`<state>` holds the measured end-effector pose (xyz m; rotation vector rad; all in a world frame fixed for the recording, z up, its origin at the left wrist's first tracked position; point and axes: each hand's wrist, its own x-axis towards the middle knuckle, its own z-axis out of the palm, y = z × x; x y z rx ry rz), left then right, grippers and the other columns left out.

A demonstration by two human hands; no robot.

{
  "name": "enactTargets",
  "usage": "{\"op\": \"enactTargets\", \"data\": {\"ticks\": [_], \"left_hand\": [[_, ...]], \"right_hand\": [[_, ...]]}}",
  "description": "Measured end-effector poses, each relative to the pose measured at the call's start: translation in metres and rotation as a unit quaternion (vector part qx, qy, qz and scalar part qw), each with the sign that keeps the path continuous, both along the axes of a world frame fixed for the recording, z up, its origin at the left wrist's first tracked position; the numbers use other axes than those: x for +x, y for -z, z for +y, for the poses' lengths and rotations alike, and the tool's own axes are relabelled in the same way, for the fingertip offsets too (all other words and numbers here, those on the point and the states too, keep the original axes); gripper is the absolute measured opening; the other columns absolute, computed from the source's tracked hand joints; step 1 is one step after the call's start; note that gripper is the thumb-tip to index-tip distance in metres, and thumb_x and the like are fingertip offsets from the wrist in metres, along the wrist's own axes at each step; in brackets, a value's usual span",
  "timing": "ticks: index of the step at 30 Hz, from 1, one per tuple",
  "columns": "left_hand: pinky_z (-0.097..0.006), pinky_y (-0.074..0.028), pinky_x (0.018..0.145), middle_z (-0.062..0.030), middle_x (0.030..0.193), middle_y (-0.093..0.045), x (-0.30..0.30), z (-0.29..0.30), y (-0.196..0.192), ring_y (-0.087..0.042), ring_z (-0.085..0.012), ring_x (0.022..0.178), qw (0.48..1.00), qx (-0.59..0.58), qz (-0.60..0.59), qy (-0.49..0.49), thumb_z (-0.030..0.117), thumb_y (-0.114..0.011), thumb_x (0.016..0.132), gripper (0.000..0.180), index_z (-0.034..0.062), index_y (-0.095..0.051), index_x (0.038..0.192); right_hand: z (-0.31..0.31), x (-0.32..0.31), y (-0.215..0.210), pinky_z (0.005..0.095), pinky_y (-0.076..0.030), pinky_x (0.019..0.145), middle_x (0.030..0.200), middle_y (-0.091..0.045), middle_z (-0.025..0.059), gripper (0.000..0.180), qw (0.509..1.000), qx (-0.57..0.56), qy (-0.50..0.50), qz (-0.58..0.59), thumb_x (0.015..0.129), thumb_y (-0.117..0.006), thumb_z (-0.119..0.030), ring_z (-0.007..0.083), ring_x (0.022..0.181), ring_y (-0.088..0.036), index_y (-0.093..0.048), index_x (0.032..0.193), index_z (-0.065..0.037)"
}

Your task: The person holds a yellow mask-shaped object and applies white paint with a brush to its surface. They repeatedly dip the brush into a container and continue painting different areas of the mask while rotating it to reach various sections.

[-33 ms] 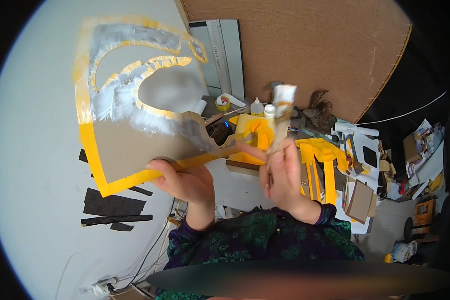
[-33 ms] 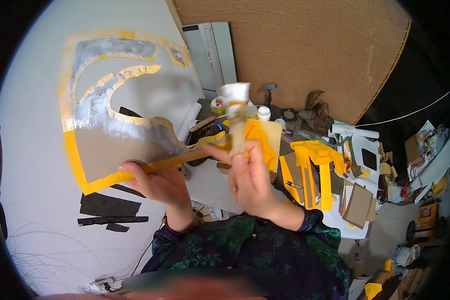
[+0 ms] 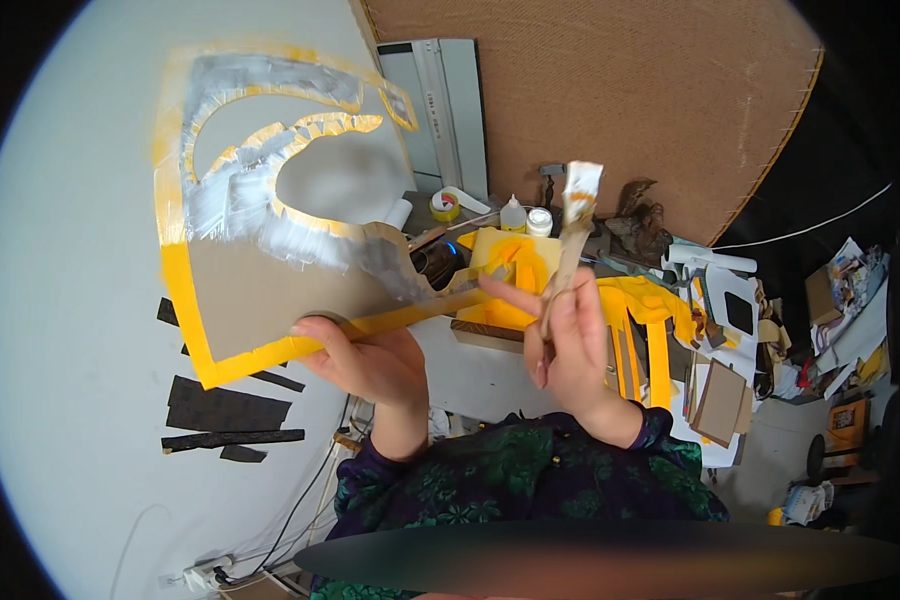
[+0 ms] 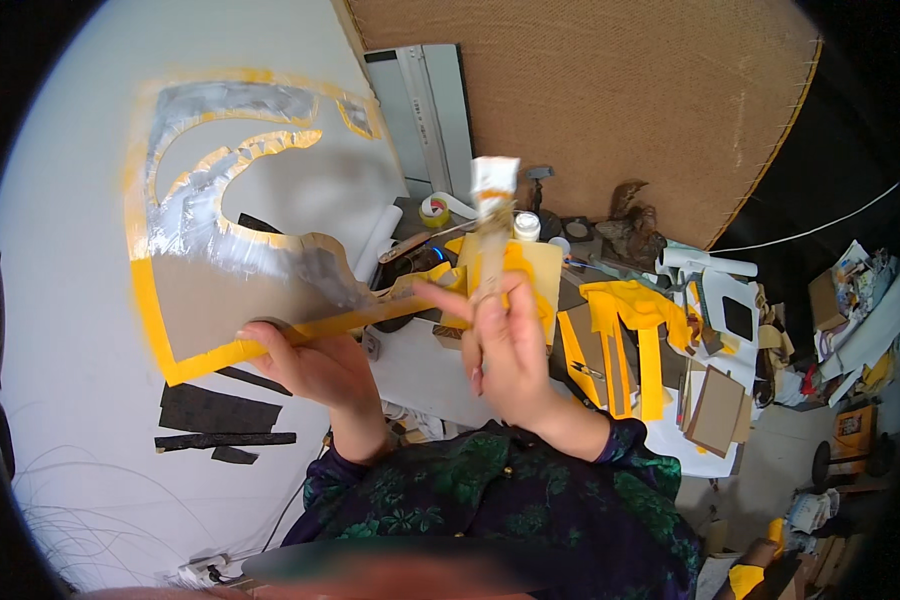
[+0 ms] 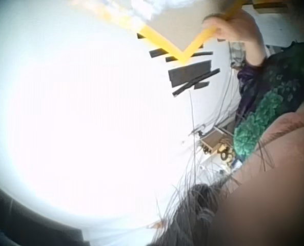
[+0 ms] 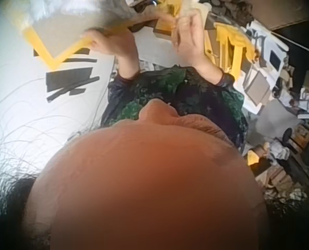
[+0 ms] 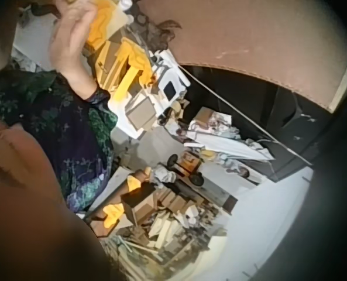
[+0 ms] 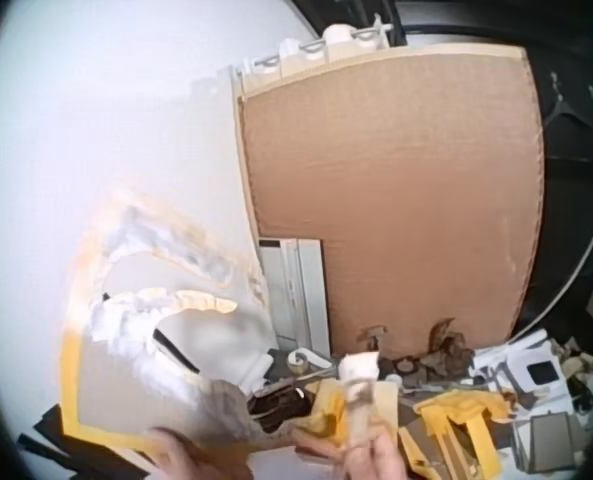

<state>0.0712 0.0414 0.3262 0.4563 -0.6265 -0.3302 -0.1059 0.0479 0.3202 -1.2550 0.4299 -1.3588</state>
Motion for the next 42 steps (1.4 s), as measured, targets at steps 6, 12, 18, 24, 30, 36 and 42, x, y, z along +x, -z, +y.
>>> {"op": "enactTargets", "data": {"ticks": [6, 12, 18, 24, 30, 36, 42], "left_hand": [[-0.036, -0.040, 0.104, -0.0058, 0.128, -0.050, 0.005, -0.005, -0.001, -0.049, -0.0153, 0.118, 0.998, 0.025, 0.040, 0.031, 0.036, -0.047, 0.106, 0.041, 0.0064, -0.040, 0.132], [-0.038, -0.040, 0.105, -0.0065, 0.127, -0.051, 0.012, -0.011, 0.008, -0.049, -0.0173, 0.119, 0.995, 0.039, 0.054, 0.072, 0.036, -0.047, 0.105, 0.041, 0.0061, -0.041, 0.131], [-0.041, -0.044, 0.102, -0.0077, 0.126, -0.051, 0.011, -0.013, 0.010, -0.051, -0.0196, 0.117, 0.992, 0.063, 0.073, 0.081, 0.036, -0.049, 0.104, 0.040, 0.0057, -0.042, 0.130], [-0.040, -0.044, 0.102, -0.0080, 0.128, -0.051, 0.018, -0.013, 0.013, -0.052, -0.0199, 0.117, 0.991, 0.049, 0.080, 0.094, 0.034, -0.051, 0.104, 0.041, 0.0052, -0.041, 0.131], [-0.035, -0.044, 0.101, -0.0066, 0.127, -0.055, 0.009, -0.020, 0.020, -0.053, -0.0178, 0.117, 0.989, 0.017, 0.038, 0.142, 0.030, -0.050, 0.104, 0.038, 0.0044, -0.046, 0.132], [-0.033, -0.045, 0.101, -0.0052, 0.129, -0.056, 0.006, -0.031, 0.042, -0.055, -0.0156, 0.119, 0.976, 0.013, 0.056, 0.212, 0.032, -0.044, 0.106, 0.037, 0.0060, -0.046, 0.132], [-0.032, -0.046, 0.099, -0.0034, 0.127, -0.058, 0.009, -0.028, 0.045, -0.057, -0.0149, 0.114, 0.974, 0.036, 0.060, 0.216, 0.033, -0.045, 0.106, 0.036, 0.0076, -0.048, 0.131]], "right_hand": [[-0.016, -0.003, 0.024, 0.0173, -0.042, 0.047, 0.125, -0.059, 0.0332, 0.022, 0.999, -0.028, 0.035, -0.031, 0.109, -0.026, -0.033, 0.0077, 0.047, -0.050, -0.035, 0.107, -0.013], [-0.015, -0.009, 0.032, 0.0244, -0.051, 0.055, 0.120, -0.062, 0.0323, 0.024, 0.996, -0.046, 0.062, -0.043, 0.109, -0.028, -0.035, 0.0177, 0.059, -0.063, -0.038, 0.109, -0.012], [-0.017, -0.018, 0.029, 0.0283, -0.057, 0.067, 0.125, -0.060, 0.0314, 0.022, 0.995, -0.020, 0.072, -0.066, 0.108, -0.032, -0.030, 0.0273, 0.084, -0.073, -0.039, 0.115, -0.011], [-0.018, -0.017, 0.035, 0.0311, -0.058, 0.076, 0.125, -0.060, 0.0295, 0.022, 0.990, -0.051, 0.129, -0.035, 0.107, -0.038, -0.026, 0.0249, 0.090, -0.072, -0.037, 0.123, -0.010], [-0.029, -0.016, 0.020, 0.0263, -0.057, 0.070, 0.118, -0.066, 0.0225, 0.026, 0.992, -0.069, 0.107, 0.019, 0.106, -0.044, -0.023, 0.0183, 0.081, -0.071, -0.047, 0.122, -0.003], [-0.050, 0.004, -0.025, 0.0210, -0.051, 0.060, 0.092, -0.074, 0.0127, 0.020, 0.968, -0.171, 0.086, 0.164, 0.099, -0.058, -0.008, 0.0074, 0.065, -0.062, -0.058, 0.116, 0.001], [-0.063, 0.011, -0.038, 0.0245, -0.054, 0.064, 0.083, -0.073, 0.0131, 0.003, 0.816, -0.455, 0.265, 0.239, 0.084, -0.073, 0.001, 0.0146, 0.071, -0.070, -0.071, 0.086, 0.003]]}}
